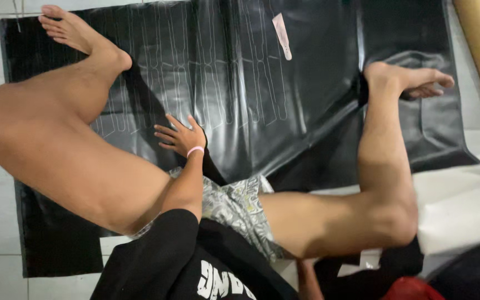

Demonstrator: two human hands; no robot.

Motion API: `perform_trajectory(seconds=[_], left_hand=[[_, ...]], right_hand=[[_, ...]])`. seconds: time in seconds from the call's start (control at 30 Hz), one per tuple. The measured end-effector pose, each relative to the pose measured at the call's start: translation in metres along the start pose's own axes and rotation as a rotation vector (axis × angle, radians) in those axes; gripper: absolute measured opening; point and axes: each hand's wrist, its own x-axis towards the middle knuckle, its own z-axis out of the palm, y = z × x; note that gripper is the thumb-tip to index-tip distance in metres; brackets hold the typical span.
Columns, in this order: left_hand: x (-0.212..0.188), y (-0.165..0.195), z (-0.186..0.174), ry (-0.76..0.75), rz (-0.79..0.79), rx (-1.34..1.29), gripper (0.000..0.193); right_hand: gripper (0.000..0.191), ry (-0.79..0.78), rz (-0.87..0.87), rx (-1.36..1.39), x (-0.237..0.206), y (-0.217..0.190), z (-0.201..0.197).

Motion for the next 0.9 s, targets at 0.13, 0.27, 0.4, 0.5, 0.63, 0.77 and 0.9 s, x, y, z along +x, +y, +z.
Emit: perform_trajectory(seconds=[0.13, 0.27, 0.4, 0.5, 0.63, 0.77, 0.9], left_hand=[[0.011, 0.000, 0.016, -0.028, 0.021, 0.059, 0.079], [0.011, -0.009, 0.020, -0.050, -0.019, 0.089, 0.080], [0.012, -0.022, 0.005, -0.024, -0.044, 0.114, 0.082], [0.038, -0.011, 0.005, -0.057, -0.022, 0.075, 0.082], [0.057, 0.001, 0.005, -0.119, -0.022, 0.026, 0.081], [0.059, 0.001, 0.000, -0.146, 0.000, 0.011, 0.082], [0.078, 0.018, 0.007, -0.224, 0.043, 0.021, 0.086]], right_hand=[[0.113, -0.013, 0.012, -0.214, -0.011, -0.010, -0.015], [0.111, -0.011, 0.061, 1.120, -0.012, -0.008, -0.028], [0.112, -0.071, -0.044, -0.413, 0.000, -0.007, -0.023], [0.107, -0.046, -0.028, -0.246, 0.008, -0.013, -0.019], [0.100, -0.015, -0.147, 0.086, 0.011, -0.008, -0.016], [0.104, 0.067, -0.147, -0.798, 0.005, 0.004, -0.008], [0.103, -0.007, -0.130, -0.109, -0.011, 0.005, -0.005]])
